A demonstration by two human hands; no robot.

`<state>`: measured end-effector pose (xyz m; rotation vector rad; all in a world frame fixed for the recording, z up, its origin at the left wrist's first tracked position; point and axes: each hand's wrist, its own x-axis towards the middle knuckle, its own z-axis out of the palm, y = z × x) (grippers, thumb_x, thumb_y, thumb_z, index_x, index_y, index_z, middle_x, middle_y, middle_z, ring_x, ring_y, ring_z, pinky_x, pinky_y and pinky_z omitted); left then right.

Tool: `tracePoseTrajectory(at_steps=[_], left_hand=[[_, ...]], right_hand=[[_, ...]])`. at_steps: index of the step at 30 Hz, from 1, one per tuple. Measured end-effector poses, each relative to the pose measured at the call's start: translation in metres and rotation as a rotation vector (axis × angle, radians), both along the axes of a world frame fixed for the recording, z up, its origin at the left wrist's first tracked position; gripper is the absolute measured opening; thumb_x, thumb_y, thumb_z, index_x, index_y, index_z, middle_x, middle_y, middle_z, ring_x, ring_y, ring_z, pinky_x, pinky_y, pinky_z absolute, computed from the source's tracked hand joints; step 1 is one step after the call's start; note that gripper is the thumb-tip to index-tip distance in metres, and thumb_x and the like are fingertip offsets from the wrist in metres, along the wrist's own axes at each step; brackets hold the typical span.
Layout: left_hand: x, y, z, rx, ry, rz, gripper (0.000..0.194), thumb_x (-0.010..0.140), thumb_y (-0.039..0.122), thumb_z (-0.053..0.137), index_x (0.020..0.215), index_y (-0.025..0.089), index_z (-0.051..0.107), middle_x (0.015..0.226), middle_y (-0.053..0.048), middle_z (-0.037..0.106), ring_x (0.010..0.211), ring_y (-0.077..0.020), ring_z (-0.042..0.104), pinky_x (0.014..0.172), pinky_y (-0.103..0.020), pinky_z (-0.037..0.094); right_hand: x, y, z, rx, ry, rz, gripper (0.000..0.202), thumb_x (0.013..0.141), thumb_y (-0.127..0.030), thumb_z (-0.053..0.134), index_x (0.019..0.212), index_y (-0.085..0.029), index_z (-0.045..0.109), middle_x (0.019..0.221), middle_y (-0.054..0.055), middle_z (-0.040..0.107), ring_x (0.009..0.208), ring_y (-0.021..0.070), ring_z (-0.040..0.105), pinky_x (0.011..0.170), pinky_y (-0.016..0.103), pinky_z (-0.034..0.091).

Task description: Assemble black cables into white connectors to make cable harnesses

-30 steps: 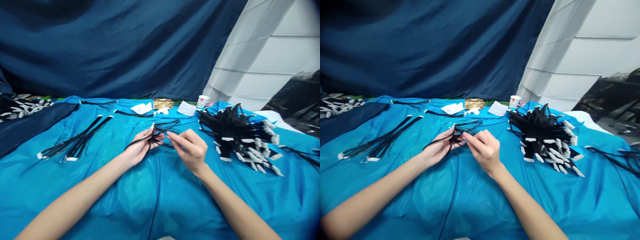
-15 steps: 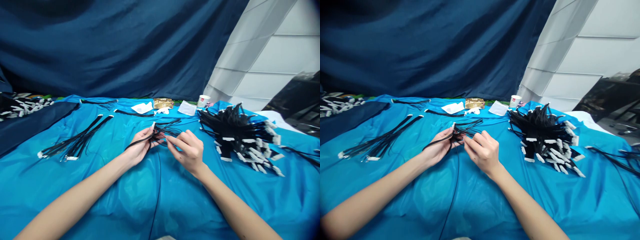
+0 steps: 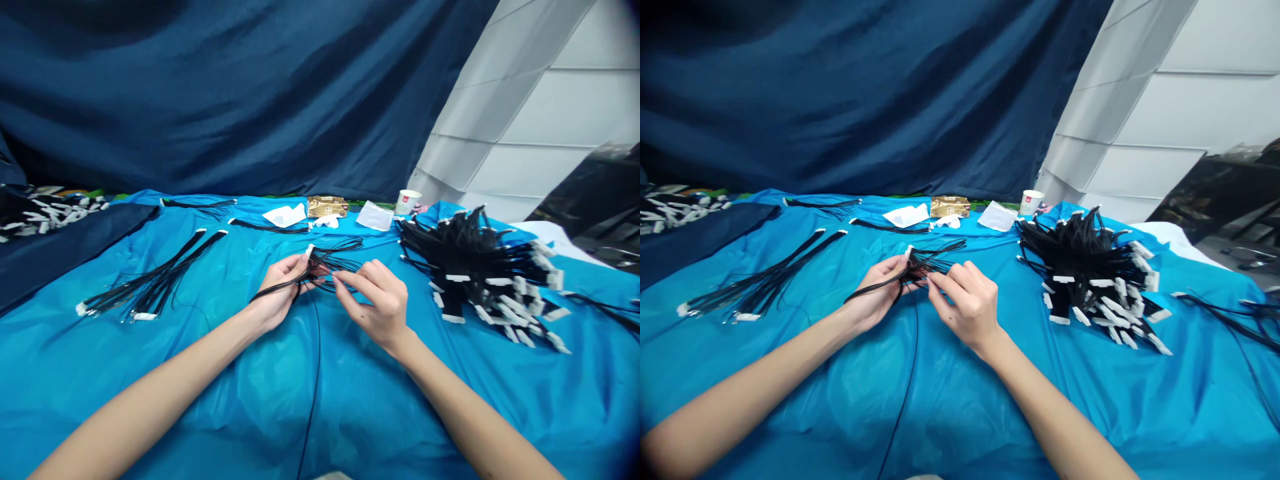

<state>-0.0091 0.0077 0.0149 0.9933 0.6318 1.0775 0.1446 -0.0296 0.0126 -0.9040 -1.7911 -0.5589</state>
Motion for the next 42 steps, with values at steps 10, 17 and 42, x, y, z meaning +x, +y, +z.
tracePoseTrajectory(at_steps=[10,17,42], left_hand=[[0.001,0.001,-0.001,0.001,0.005,0.007,0.021,0.073,0.033,0.062,0.079,0.013,0.064,0.083,-0.007,0.067,0.08,-0.0175,0.062,0.08,-0.034,0.048],[0.001,0.002,-0.002,0.008,0.008,0.01,0.024,0.074,0.035,0.06,0.082,0.013,0.064,0.084,-0.007,0.067,0.081,-0.0169,0.062,0.079,-0.033,0.048],[0.005,-0.007,-0.003,-0.041,0.011,-0.077,0.021,0.073,0.033,0.061,0.079,0.013,0.065,0.084,-0.006,0.066,0.075,-0.014,0.06,0.07,-0.026,0.048]], right_hand=[[0.002,0.0,-0.001,0.0,-0.018,-0.01,0.01,0.079,-0.015,0.055,0.082,-0.017,0.064,0.058,0.001,0.051,0.054,0.0115,0.04,0.05,0.026,0.033],[0.005,0.0,-0.005,0.047,-0.133,-0.039,0.012,0.077,-0.015,0.057,0.087,-0.016,0.064,0.055,0.0,0.05,0.054,0.0123,0.037,0.05,0.027,0.03],[-0.006,-0.005,-0.003,-0.111,0.13,0.04,0.006,0.077,-0.016,0.06,0.076,-0.016,0.065,0.057,0.001,0.055,0.053,0.0107,0.04,0.051,0.026,0.034]])
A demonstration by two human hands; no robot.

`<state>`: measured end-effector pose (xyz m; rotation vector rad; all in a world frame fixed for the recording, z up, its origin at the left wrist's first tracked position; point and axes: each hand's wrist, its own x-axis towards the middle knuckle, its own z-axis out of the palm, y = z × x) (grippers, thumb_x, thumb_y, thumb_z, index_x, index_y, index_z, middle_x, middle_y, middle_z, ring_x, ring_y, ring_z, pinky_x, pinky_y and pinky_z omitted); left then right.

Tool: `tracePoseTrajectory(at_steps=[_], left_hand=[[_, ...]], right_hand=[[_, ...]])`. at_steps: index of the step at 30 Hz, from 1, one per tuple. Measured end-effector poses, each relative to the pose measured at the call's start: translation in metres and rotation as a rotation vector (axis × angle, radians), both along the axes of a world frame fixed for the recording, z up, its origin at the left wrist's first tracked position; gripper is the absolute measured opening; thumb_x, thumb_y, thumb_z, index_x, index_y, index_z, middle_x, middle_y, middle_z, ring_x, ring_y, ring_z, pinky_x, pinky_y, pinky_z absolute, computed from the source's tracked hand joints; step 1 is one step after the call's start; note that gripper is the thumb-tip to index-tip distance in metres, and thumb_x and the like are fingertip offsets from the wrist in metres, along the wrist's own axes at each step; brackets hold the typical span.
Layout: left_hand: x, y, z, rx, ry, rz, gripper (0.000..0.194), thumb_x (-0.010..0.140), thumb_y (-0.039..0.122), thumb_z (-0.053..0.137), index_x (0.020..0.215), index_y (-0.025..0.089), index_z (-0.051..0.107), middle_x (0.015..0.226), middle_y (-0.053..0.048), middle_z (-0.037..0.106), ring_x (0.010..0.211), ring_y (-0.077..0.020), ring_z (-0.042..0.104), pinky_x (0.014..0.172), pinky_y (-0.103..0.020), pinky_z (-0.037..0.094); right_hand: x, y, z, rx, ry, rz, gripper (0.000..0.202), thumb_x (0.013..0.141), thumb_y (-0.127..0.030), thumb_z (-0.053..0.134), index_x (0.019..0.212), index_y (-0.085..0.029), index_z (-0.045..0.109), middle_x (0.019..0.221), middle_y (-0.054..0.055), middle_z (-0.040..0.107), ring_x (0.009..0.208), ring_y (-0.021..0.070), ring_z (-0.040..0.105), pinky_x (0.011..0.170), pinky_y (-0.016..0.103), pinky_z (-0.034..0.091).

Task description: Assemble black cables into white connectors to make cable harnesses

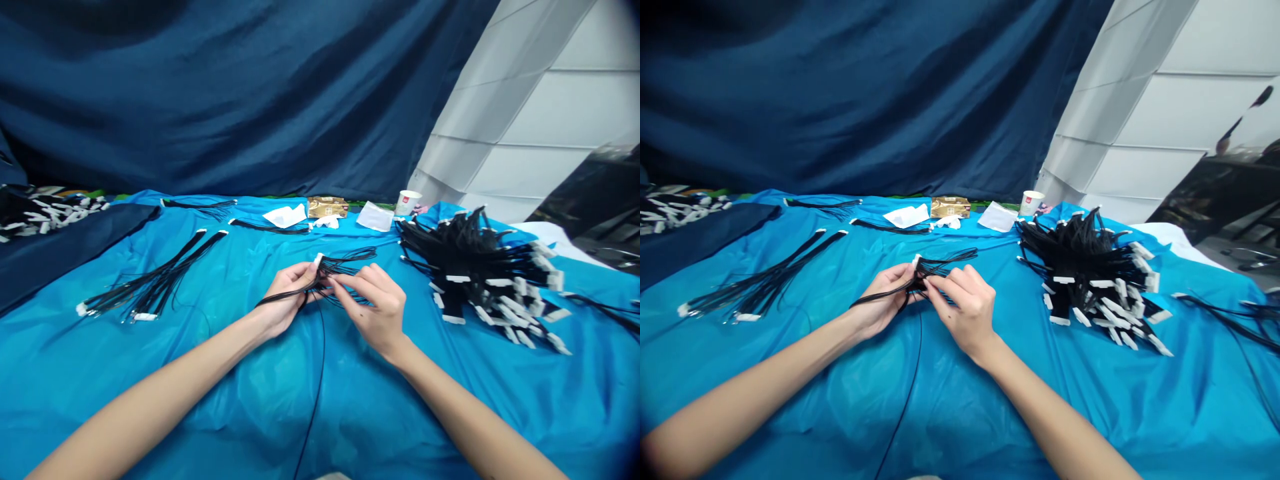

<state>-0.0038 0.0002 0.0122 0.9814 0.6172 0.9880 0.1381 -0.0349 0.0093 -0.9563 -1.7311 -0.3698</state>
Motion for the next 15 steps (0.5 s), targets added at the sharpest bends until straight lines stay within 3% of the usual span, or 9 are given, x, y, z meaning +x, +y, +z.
tracePoseTrajectory(at_steps=[8,12,15], left_hand=[[-0.002,0.004,-0.001,-0.026,-0.022,-0.018,0.019,0.074,0.03,0.061,0.079,0.012,0.064,0.08,-0.005,0.065,0.073,-0.0133,0.061,0.071,-0.028,0.049],[-0.007,0.015,0.0,-0.088,-0.09,0.083,0.011,0.077,0.022,0.058,0.079,0.012,0.063,0.077,-0.005,0.065,0.071,-0.0139,0.062,0.071,-0.029,0.05],[-0.01,0.023,-0.001,-0.202,-0.148,0.191,0.008,0.078,0.013,0.053,0.074,0.013,0.06,0.073,-0.004,0.065,0.07,-0.014,0.063,0.069,-0.027,0.051]], right_hand=[[0.003,0.004,-0.004,0.036,-0.099,-0.104,0.008,0.077,-0.018,0.06,0.081,-0.018,0.067,0.061,0.002,0.058,0.058,0.0115,0.042,0.056,0.025,0.036],[0.006,0.007,-0.006,0.179,-0.342,-0.147,0.03,0.079,-0.019,0.059,0.105,-0.032,0.061,0.099,0.001,0.065,0.095,0.0171,0.05,0.084,0.033,0.037],[0.005,0.008,-0.008,0.177,-0.545,-0.003,0.025,0.083,-0.02,0.053,0.104,-0.033,0.059,0.121,-0.004,0.056,0.118,0.0178,0.041,0.103,0.046,0.02]])
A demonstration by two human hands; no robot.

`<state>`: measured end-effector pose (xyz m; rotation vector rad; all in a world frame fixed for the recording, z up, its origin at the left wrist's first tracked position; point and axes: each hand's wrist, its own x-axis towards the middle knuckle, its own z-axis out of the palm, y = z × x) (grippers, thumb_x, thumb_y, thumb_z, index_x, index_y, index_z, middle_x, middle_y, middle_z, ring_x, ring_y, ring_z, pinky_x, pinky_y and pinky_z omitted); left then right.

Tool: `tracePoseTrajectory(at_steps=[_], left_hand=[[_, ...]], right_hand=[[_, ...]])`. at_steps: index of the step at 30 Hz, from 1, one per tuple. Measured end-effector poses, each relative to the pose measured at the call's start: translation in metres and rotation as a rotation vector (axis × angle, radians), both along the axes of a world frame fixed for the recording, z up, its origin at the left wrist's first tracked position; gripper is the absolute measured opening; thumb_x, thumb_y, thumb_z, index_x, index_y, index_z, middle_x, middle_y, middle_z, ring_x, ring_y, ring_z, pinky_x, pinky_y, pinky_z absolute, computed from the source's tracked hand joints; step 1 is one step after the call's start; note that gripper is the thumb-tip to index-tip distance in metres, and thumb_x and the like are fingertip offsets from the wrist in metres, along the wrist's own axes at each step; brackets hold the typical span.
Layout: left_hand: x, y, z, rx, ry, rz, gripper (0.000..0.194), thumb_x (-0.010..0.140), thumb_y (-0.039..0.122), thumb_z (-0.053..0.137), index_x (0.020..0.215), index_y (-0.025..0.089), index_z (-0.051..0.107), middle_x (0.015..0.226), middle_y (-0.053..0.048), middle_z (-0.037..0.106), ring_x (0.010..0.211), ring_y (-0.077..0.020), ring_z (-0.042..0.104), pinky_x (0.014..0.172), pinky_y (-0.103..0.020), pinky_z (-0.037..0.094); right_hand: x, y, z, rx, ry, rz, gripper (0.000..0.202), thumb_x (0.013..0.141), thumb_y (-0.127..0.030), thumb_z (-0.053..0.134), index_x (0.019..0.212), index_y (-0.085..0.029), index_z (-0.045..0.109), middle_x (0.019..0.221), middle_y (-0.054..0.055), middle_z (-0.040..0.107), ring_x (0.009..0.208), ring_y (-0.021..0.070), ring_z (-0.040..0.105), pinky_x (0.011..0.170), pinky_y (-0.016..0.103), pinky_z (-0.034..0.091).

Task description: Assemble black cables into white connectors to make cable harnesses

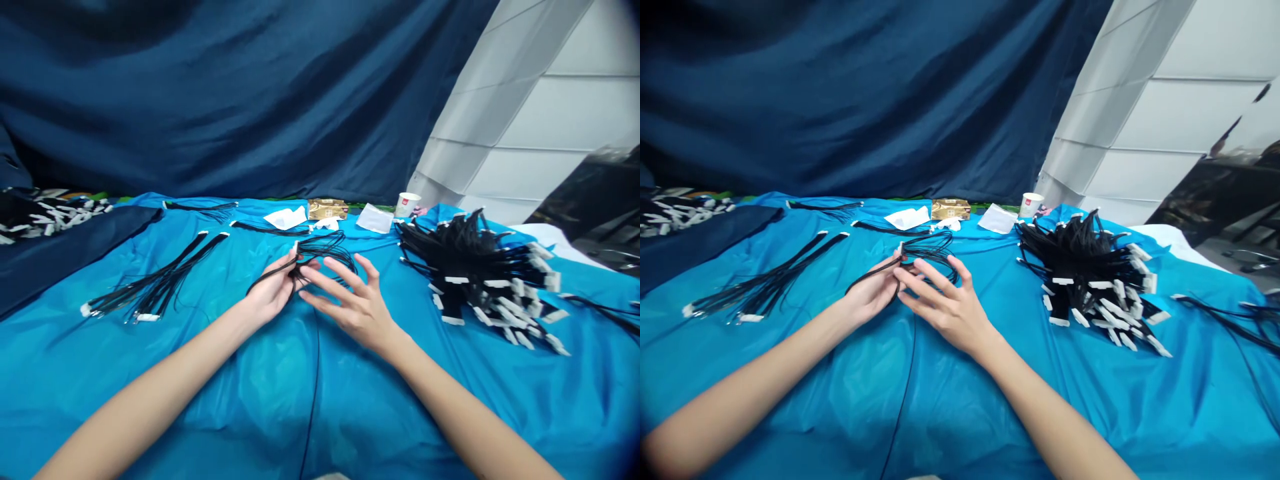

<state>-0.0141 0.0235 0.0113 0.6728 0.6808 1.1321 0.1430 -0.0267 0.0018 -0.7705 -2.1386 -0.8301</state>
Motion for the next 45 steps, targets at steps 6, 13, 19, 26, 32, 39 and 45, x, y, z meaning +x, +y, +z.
tracePoseTrajectory(at_steps=[6,13,19,26,32,39,45], left_hand=[[0.001,0.005,-0.007,-0.052,0.045,0.006,0.013,0.082,0.015,0.047,0.074,0.013,0.057,0.074,-0.007,0.066,0.073,-0.0167,0.064,0.07,-0.03,0.051],[0.0,0.004,-0.014,0.115,0.158,-0.004,0.02,0.079,0.03,0.055,0.082,0.01,0.06,0.081,-0.009,0.066,0.079,-0.017,0.063,0.075,-0.032,0.051],[0.004,-0.001,-0.017,0.187,0.172,-0.016,0.028,0.074,0.037,0.06,0.083,0.011,0.062,0.083,-0.008,0.065,0.08,-0.0164,0.062,0.078,-0.033,0.049],[0.008,-0.008,-0.014,0.224,0.16,-0.023,0.024,0.072,0.035,0.062,0.079,0.012,0.063,0.083,-0.007,0.066,0.083,-0.0161,0.061,0.082,-0.034,0.048],[0.012,-0.017,-0.009,0.24,0.174,-0.04,0.024,0.072,0.036,0.062,0.078,0.013,0.064,0.083,-0.006,0.067,0.083,-0.017,0.061,0.083,-0.033,0.046],[0.014,-0.022,-0.009,0.228,0.176,-0.004,0.025,0.071,0.036,0.063,0.078,0.013,0.064,0.082,-0.006,0.067,0.08,-0.0163,0.062,0.081,-0.032,0.046],[0.015,-0.024,-0.008,0.233,0.177,0.008,0.024,0.07,0.036,0.064,0.077,0.013,0.064,0.084,-0.006,0.067,0.082,-0.017,0.061,0.078,-0.03,0.047]], right_hand=[[-0.001,0.008,-0.005,-0.495,0.169,0.338,0.016,0.085,-0.019,0.05,0.086,-0.023,0.065,0.102,0.0,0.066,0.112,0.0179,0.051,0.106,0.047,0.022],[0.016,0.014,0.017,-0.8,1.5,0.452,0.021,0.082,-0.037,0.053,0.089,-0.022,0.065,0.054,-0.005,0.047,0.048,0.0075,0.048,0.051,0.024,0.045],[0.01,0.004,0.018,-0.491,1.06,0.136,0.015,0.078,-0.027,0.059,0.087,-0.02,0.068,0.055,-0.003,0.046,0.048,0.0072,0.039,0.045,0.022,0.032],[-0.004,-0.001,0.005,-0.344,0.709,0.073,0.01,0.077,-0.018,0.058,0.071,-0.015,0.064,0.052,-0.002,0.049,0.047,0.0077,0.041,0.046,0.021,0.033],[-0.004,0.0,0.003,-0.308,0.654,0.035,0.012,0.079,-0.02,0.056,0.07,-0.015,0.063,0.051,-0.002,0.048,0.048,0.0082,0.041,0.047,0.022,0.033],[-0.004,-0.001,-0.001,-0.328,0.639,0.033,0.01,0.078,-0.019,0.057,0.072,-0.016,0.063,0.054,-0.001,0.052,0.05,0.0091,0.041,0.05,0.023,0.034],[-0.006,-0.001,-0.003,-0.349,0.634,0.039,0.012,0.079,-0.021,0.055,0.071,-0.017,0.062,0.052,-0.001,0.049,0.05,0.0095,0.041,0.05,0.024,0.033]])
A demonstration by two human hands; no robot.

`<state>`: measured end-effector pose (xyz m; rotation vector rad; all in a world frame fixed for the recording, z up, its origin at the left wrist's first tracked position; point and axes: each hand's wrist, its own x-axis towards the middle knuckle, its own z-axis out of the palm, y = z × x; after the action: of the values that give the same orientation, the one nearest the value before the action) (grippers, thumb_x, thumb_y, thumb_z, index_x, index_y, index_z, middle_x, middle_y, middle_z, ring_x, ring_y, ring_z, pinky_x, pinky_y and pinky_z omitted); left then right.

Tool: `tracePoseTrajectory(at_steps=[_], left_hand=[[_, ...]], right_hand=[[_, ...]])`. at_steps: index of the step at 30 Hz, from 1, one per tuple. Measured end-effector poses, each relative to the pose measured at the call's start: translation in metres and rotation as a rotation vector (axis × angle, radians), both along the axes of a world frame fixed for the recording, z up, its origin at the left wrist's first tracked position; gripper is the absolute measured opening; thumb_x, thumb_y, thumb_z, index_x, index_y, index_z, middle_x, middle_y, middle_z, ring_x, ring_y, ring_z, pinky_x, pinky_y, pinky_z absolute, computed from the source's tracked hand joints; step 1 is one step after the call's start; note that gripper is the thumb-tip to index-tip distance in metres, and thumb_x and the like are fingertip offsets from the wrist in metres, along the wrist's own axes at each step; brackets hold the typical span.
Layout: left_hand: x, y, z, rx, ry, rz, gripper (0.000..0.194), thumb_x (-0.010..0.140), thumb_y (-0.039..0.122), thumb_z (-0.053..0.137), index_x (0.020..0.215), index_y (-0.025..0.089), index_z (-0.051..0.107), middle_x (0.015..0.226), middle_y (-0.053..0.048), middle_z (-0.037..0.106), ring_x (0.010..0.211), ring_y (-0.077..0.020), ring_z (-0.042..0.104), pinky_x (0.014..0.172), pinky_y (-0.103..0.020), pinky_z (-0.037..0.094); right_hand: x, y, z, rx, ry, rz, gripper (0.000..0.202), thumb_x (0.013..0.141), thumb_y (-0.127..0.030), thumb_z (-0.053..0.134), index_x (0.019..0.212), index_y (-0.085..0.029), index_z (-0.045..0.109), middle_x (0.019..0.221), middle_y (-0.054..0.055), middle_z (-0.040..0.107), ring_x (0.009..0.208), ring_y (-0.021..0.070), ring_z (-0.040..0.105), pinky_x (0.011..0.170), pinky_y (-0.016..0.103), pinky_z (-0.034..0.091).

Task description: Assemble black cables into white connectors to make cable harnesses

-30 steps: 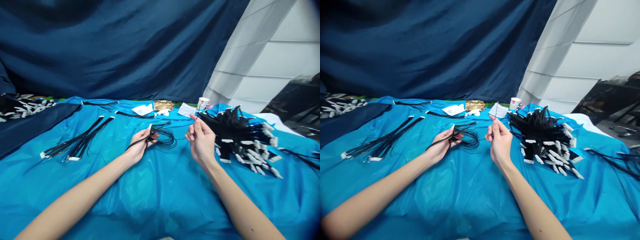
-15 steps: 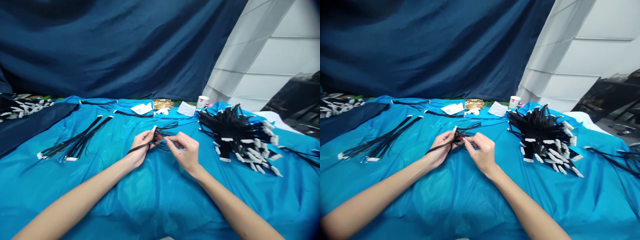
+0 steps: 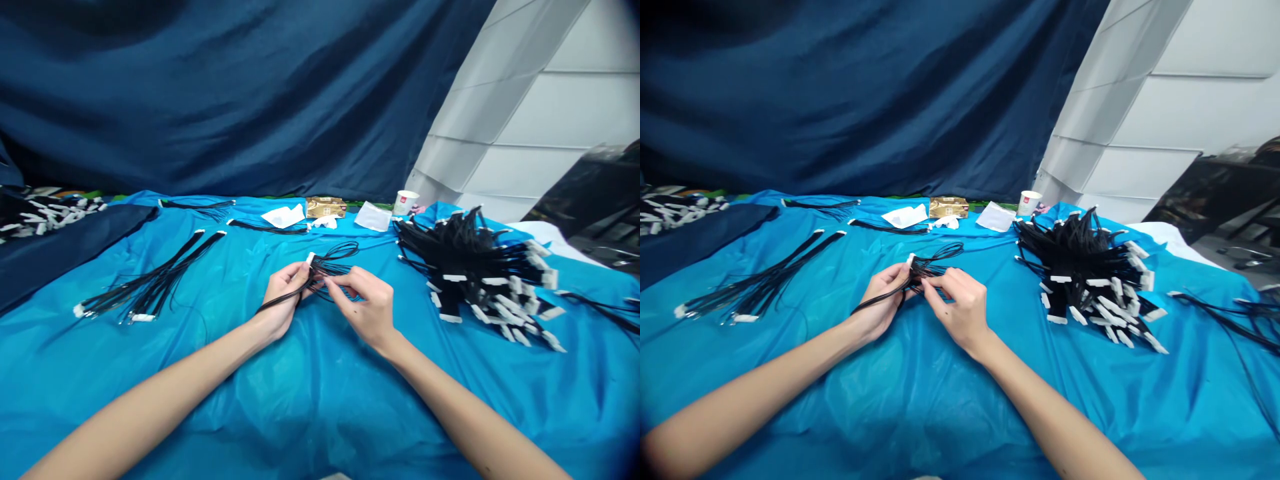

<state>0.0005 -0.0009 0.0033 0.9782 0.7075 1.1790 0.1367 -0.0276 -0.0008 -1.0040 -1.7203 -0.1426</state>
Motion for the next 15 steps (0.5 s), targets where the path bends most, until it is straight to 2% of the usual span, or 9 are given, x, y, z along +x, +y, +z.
tracePoseTrajectory(at_steps=[8,15], left_hand=[[0.0021,-0.0012,-0.0018,0.017,0.036,0.045,0.027,0.07,0.039,0.063,0.08,0.014,0.065,0.084,-0.005,0.067,0.082,-0.0175,0.061,0.079,-0.031,0.046],[0.0028,-0.0039,-0.0012,0.021,0.018,0.057,0.026,0.068,0.038,0.065,0.079,0.013,0.064,0.083,-0.005,0.067,0.082,-0.0183,0.061,0.077,-0.03,0.046]], right_hand=[[-0.0043,-0.005,0.0047,-0.124,0.153,0.034,0.015,0.078,-0.02,0.056,0.065,-0.016,0.061,0.051,-0.004,0.041,0.048,0.0078,0.036,0.048,0.023,0.03],[-0.006,-0.0066,0.006,-0.171,0.213,0.064,0.014,0.078,-0.02,0.056,0.065,-0.016,0.061,0.052,-0.003,0.044,0.048,0.0077,0.036,0.047,0.022,0.029]])
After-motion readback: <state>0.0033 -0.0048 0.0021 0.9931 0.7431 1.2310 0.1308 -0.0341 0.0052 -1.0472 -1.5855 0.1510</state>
